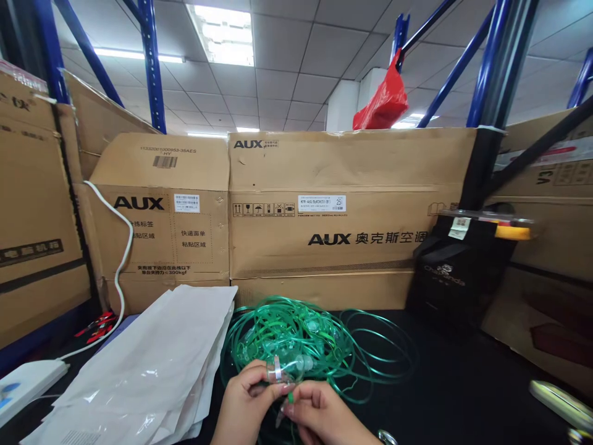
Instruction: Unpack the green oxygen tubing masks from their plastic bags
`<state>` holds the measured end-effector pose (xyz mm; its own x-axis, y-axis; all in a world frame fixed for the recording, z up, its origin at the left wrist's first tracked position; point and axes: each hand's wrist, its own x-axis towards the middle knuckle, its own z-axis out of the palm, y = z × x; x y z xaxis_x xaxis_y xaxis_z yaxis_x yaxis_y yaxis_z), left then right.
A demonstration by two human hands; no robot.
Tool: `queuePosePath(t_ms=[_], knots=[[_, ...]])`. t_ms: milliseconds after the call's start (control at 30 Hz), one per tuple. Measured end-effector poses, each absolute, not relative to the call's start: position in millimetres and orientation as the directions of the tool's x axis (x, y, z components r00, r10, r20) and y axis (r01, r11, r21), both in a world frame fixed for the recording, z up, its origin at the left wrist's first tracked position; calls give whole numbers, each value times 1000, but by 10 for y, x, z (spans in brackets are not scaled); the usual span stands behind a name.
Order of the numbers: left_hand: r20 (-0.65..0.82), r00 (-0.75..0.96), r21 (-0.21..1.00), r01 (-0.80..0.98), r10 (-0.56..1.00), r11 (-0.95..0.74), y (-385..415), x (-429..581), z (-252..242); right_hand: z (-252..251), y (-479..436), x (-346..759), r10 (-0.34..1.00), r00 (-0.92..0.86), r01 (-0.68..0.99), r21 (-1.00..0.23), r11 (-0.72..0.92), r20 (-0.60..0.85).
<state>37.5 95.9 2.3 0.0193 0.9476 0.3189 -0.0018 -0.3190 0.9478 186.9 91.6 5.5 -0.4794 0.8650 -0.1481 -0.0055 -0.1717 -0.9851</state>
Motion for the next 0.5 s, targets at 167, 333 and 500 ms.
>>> queuePosePath(t_ms=[167,333,500], knots=[[457,23,864,225,889,-450,930,397,-11,21,938,1904,874,-466,120,-989,-91,-137],[501,53,782,399,864,-478,910,354,24,100,918,1917,881,-439,85,-984,-157,-179],[466,-72,822,403,882,-401,970,241,124,158,933,1935,907,-401,-32,-988,-153,-127]])
